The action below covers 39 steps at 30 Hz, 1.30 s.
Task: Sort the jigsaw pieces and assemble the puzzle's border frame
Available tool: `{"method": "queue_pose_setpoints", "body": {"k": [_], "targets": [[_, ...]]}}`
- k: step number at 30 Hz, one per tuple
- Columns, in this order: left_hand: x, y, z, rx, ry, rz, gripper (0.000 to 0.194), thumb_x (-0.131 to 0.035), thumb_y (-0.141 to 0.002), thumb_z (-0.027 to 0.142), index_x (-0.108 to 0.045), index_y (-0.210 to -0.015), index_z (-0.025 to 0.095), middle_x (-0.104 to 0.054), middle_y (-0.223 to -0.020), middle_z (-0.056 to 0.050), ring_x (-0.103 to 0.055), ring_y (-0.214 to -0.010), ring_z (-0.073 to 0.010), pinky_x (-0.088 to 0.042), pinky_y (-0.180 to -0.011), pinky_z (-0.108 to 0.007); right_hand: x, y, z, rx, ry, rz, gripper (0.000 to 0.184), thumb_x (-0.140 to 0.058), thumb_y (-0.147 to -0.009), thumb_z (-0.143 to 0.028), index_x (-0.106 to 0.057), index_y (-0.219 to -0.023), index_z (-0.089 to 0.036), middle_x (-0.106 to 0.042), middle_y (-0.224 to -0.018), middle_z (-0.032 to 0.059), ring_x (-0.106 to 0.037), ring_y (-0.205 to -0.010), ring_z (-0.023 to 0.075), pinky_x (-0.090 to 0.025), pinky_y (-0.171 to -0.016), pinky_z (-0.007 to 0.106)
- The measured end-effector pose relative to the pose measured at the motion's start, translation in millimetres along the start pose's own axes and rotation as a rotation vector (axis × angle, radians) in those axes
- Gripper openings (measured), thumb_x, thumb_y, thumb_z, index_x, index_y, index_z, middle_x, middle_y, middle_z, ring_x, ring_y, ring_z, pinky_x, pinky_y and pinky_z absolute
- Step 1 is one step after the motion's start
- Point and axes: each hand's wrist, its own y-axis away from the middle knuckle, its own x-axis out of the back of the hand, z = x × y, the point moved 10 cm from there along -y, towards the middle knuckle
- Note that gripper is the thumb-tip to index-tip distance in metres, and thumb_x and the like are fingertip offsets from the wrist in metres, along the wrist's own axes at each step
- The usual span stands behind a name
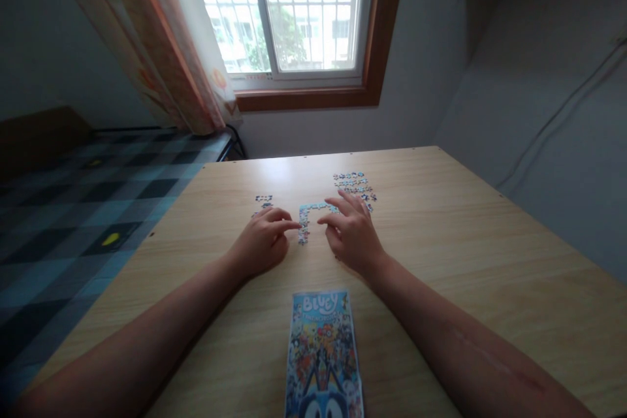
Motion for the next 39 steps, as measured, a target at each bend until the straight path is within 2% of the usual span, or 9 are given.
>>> {"method": "queue_pose_setpoints", "body": {"k": [4,7,11,14,22,27,31,34,39], "targets": [[4.4,1,-5,0.045,-0.019,0.047,0.039,-0.052,-0.073,0.003,-0.077,-0.098,0.021,-0.071,-0.098,-0.007,-0.06,-0.089,-0.0221,-0.051,-0.087,-0.043,9,-2,7,-0.019,0.001,0.047,0.025,-0.058,-0.085,-0.012,-0.076,-0.091,-0.028,-0.067,-0.13,0.0039,-0.045,-0.14,0.0303,-0.034,-0.115,0.063],[2.5,1,-3,0.028,-0.022,0.026,0.033,-0.054,-0.077,0.007,-0.077,-0.095,0.023,-0.071,-0.098,-0.006,-0.06,-0.088,-0.0218,-0.05,-0.087,-0.043,16,-3,14,-0.045,-0.01,0.087,0.025,-0.058,-0.085,-0.013,-0.077,-0.089,-0.029,-0.067,-0.129,0.0026,-0.045,-0.14,0.0304,-0.033,-0.116,0.064],[-2.3,1,2,-0.003,-0.048,-0.028,0.02,-0.06,-0.088,0.025,-0.077,-0.098,0.025,-0.072,-0.1,-0.005,-0.06,-0.09,-0.0222,-0.049,-0.088,-0.044,23,-3,22,-0.061,-0.021,0.142,0.025,-0.057,-0.084,-0.013,-0.077,-0.086,-0.028,-0.068,-0.127,0.003,-0.047,-0.138,0.0302,-0.034,-0.115,0.062],[-4.7,0,3,-0.008,-0.066,-0.052,0.019,-0.064,-0.09,0.036,-0.078,-0.099,0.027,-0.072,-0.102,-0.005,-0.06,-0.092,-0.0226,-0.048,-0.09,-0.044,22,-3,25,-0.066,-0.032,0.159,0.025,-0.056,-0.084,-0.013,-0.077,-0.084,-0.027,-0.07,-0.124,0.0042,-0.048,-0.137,0.0306,-0.036,-0.114,0.061],[-9.4,-1,6,-0.015,-0.072,-0.067,0.015,-0.065,-0.09,0.036,-0.078,-0.091,0.028,-0.071,-0.101,-0.005,-0.059,-0.091,-0.0219,-0.049,-0.089,-0.043,13,-3,27,-0.079,-0.049,0.139,0.024,-0.057,-0.083,-0.014,-0.077,-0.084,-0.027,-0.07,-0.123,0.0048,-0.049,-0.135,0.0307,-0.036,-0.113,0.061],[9.8,0,-5,0.036,-0.056,0.069,0.022,-0.058,-0.095,0.036,-0.076,-0.097,0.023,-0.071,-0.098,-0.007,-0.062,-0.091,-0.0215,-0.05,-0.09,-0.042,20,-3,29,-0.067,-0.048,0.181,0.025,-0.056,-0.083,-0.013,-0.077,-0.082,-0.027,-0.071,-0.119,0.0048,-0.051,-0.134,0.0301,-0.039,-0.112,0.06],[35.0,0,-28,0.204,-0.082,0.205,0.03,-0.05,-0.098,0.031,-0.074,-0.084,0.02,-0.071,-0.087,-0.007,-0.063,-0.083,-0.0197,-0.051,-0.08,-0.037,29,-2,36,-0.069,-0.053,0.241,0.024,-0.056,-0.084,-0.013,-0.077,-0.082,-0.025,-0.072,-0.116,0.0065,-0.053,-0.131,0.0293,-0.041,-0.112,0.057],[37.8,-4,-35,0.302,-0.113,0.114,0.029,-0.052,-0.096,0.031,-0.073,-0.079,0.02,-0.071,-0.081,-0.006,-0.061,-0.069,-0.0172,-0.048,-0.067,-0.031,32,-2,42,-0.071,-0.076,0.279,0.024,-0.055,-0.085,-0.014,-0.077,-0.08,-0.024,-0.073,-0.113,0.0075,-0.055,-0.127,0.0287,-0.042,-0.111,0.056],[16.5,2,-35,0.331,-0.227,-0.296,0.021,-0.064,-0.084,0.031,-0.073,-0.067,0.024,-0.071,-0.067,-0.004,-0.057,-0.056,-0.0174,-0.04,-0.055,-0.029,30,-2,50,-0.099,-0.133,0.306,0.025,-0.055,-0.085,-0.013,-0.076,-0.079,-0.024,-0.074,-0.108,0.0079,-0.058,-0.121,0.0289,-0.044,-0.109,0.056]]}}
